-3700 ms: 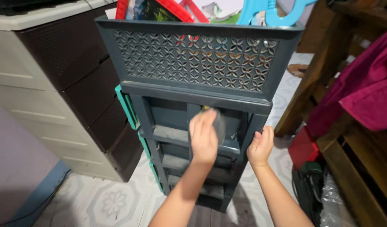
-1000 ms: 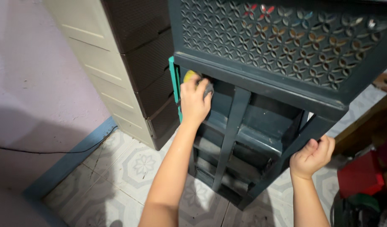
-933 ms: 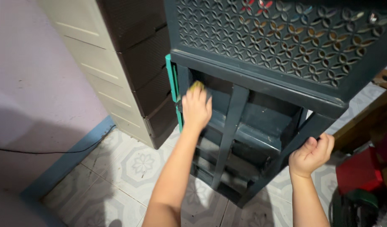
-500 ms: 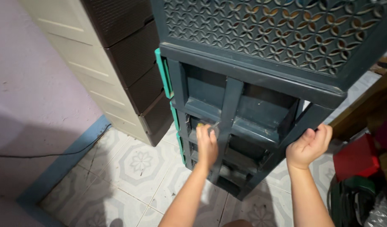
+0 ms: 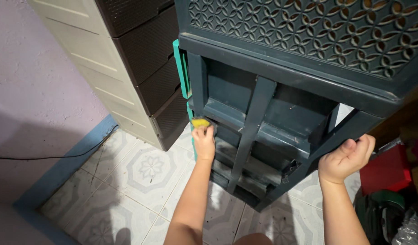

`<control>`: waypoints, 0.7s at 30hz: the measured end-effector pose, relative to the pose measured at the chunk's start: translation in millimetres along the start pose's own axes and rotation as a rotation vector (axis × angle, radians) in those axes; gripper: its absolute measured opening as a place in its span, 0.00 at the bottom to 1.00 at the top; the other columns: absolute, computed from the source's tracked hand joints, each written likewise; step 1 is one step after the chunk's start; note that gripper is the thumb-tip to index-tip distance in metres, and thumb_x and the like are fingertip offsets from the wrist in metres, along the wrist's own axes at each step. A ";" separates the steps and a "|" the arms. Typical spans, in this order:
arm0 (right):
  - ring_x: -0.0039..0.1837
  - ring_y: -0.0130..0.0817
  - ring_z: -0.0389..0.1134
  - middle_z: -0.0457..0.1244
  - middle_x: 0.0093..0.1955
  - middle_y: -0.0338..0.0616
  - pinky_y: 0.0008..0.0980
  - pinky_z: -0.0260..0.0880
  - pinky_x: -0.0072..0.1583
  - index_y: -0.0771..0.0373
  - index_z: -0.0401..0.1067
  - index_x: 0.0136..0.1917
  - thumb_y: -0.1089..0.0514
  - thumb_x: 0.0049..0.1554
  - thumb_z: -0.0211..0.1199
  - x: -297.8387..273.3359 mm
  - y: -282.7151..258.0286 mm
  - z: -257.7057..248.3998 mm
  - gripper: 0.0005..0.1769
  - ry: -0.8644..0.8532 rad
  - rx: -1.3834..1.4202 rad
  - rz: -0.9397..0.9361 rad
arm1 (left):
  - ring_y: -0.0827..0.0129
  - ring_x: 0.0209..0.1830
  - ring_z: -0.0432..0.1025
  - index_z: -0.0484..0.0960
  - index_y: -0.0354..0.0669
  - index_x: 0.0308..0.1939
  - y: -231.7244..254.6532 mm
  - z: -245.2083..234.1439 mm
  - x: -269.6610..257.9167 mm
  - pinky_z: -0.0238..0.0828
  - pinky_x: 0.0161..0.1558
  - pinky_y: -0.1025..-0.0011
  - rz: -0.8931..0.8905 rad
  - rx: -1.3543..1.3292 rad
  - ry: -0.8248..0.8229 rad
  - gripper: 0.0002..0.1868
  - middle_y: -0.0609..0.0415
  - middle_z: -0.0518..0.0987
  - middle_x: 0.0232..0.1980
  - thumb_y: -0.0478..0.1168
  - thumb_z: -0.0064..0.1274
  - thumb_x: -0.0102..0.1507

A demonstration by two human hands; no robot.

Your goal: The person cleans a plastic drawer unit by wiping the exterior surfaces and the inner frame with a cloth.

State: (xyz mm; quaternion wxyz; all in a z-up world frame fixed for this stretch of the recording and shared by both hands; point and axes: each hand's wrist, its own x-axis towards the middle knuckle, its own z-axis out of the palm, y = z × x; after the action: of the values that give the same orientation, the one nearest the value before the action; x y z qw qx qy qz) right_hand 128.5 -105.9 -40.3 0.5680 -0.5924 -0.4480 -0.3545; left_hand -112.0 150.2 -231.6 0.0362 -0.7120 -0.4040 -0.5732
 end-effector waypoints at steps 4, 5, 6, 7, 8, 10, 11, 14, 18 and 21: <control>0.54 0.47 0.62 0.57 0.54 0.53 0.39 0.63 0.58 0.73 0.66 0.57 0.40 0.81 0.43 0.0 -0.8 -1.0 0.31 0.000 -0.018 0.002 | 0.47 0.56 0.67 0.83 0.47 0.50 26.8 -27.9 -23.6 0.69 0.57 0.57 -0.126 0.020 -0.299 0.20 0.50 0.76 0.55 0.28 0.58 0.54; 0.53 0.47 0.61 0.57 0.53 0.53 0.38 0.62 0.57 0.73 0.66 0.57 0.40 0.81 0.43 0.7 -1.3 -1.4 0.31 -0.002 -0.017 0.005 | 0.47 0.56 0.68 0.83 0.47 0.45 43.8 -39.0 -16.8 0.70 0.57 0.58 -0.279 -0.023 -0.405 0.21 0.50 0.77 0.54 0.26 0.56 0.50; 0.53 0.47 0.61 0.57 0.52 0.53 0.38 0.62 0.57 0.73 0.65 0.57 0.40 0.80 0.44 1.7 -2.0 -1.5 0.31 -0.004 -0.016 0.007 | 0.47 0.56 0.68 0.83 0.47 0.45 60.4 -50.0 -3.6 0.70 0.57 0.58 -0.272 -0.027 -0.403 0.21 0.50 0.77 0.54 0.26 0.56 0.50; 0.53 0.47 0.61 0.57 0.52 0.53 0.38 0.62 0.57 0.73 0.65 0.57 0.40 0.80 0.44 1.3 -3.1 -2.5 0.31 -0.003 -0.021 0.008 | 0.49 0.56 0.70 0.82 0.44 0.46 78.3 -63.7 8.4 0.71 0.58 0.59 -0.401 -0.278 -0.251 0.19 0.49 0.77 0.54 0.28 0.57 0.51; 0.53 0.47 0.61 0.57 0.52 0.54 0.38 0.61 0.56 0.73 0.66 0.57 0.40 0.80 0.44 0.8 -4.6 -2.5 0.30 -0.007 -0.016 0.012 | 0.51 0.55 0.73 0.80 0.42 0.46 96.4 -78.5 20.6 0.71 0.58 0.59 -0.526 -0.528 -0.093 0.18 0.47 0.77 0.55 0.29 0.57 0.52; 0.52 0.48 0.61 0.57 0.52 0.54 0.38 0.61 0.56 0.73 0.66 0.57 0.41 0.80 0.44 5.1 -6.4 0.7 0.30 0.008 -0.012 0.005 | 0.47 0.58 0.71 0.80 0.40 0.48 130.3 -103.0 46.8 0.68 0.61 0.56 -0.340 -0.584 -0.040 0.19 0.44 0.75 0.58 0.28 0.56 0.53; 0.53 0.48 0.61 0.57 0.52 0.55 0.38 0.62 0.56 0.73 0.66 0.57 0.41 0.80 0.44 4.6 -7.7 0.1 0.30 0.008 -0.009 0.007 | 0.42 0.62 0.69 0.80 0.39 0.50 143.7 -109.6 56.5 0.66 0.63 0.53 -0.172 -0.624 0.004 0.19 0.41 0.73 0.62 0.28 0.55 0.54; 0.52 0.48 0.61 0.57 0.53 0.55 0.38 0.62 0.55 0.72 0.66 0.58 0.41 0.78 0.45 4.3 -9.6 -2.6 0.28 -0.003 -0.005 0.038 | 0.43 0.54 0.69 0.79 0.41 0.41 167.7 -90.9 78.1 0.68 0.58 0.53 -0.043 -0.506 0.032 0.15 0.45 0.77 0.55 0.27 0.53 0.51; 0.53 0.50 0.62 0.58 0.54 0.55 0.41 0.63 0.57 0.71 0.67 0.58 0.46 0.77 0.46 7.6 -11.9 -2.5 0.24 -0.001 -0.004 0.029 | 0.42 0.51 0.70 0.78 0.41 0.38 155.8 -88.6 40.5 0.68 0.56 0.53 -0.071 -0.486 -0.139 0.12 0.42 0.74 0.49 0.29 0.58 0.51; 0.55 0.53 0.62 0.58 0.53 0.56 0.41 0.62 0.57 0.71 0.66 0.57 0.49 0.76 0.47 8.4 -13.2 -3.1 0.21 -0.005 -0.003 0.041 | 0.44 0.49 0.74 0.79 0.42 0.36 154.9 -113.0 21.4 0.72 0.54 0.56 -0.200 -0.579 -0.272 0.12 0.44 0.77 0.47 0.30 0.58 0.49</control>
State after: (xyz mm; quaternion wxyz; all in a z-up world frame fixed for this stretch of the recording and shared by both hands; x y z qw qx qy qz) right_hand 119.4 -108.5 -27.5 0.5731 -0.6032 -0.4368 -0.3419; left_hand -105.1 -0.5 -111.3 -0.2784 -0.7196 -0.2931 -0.5645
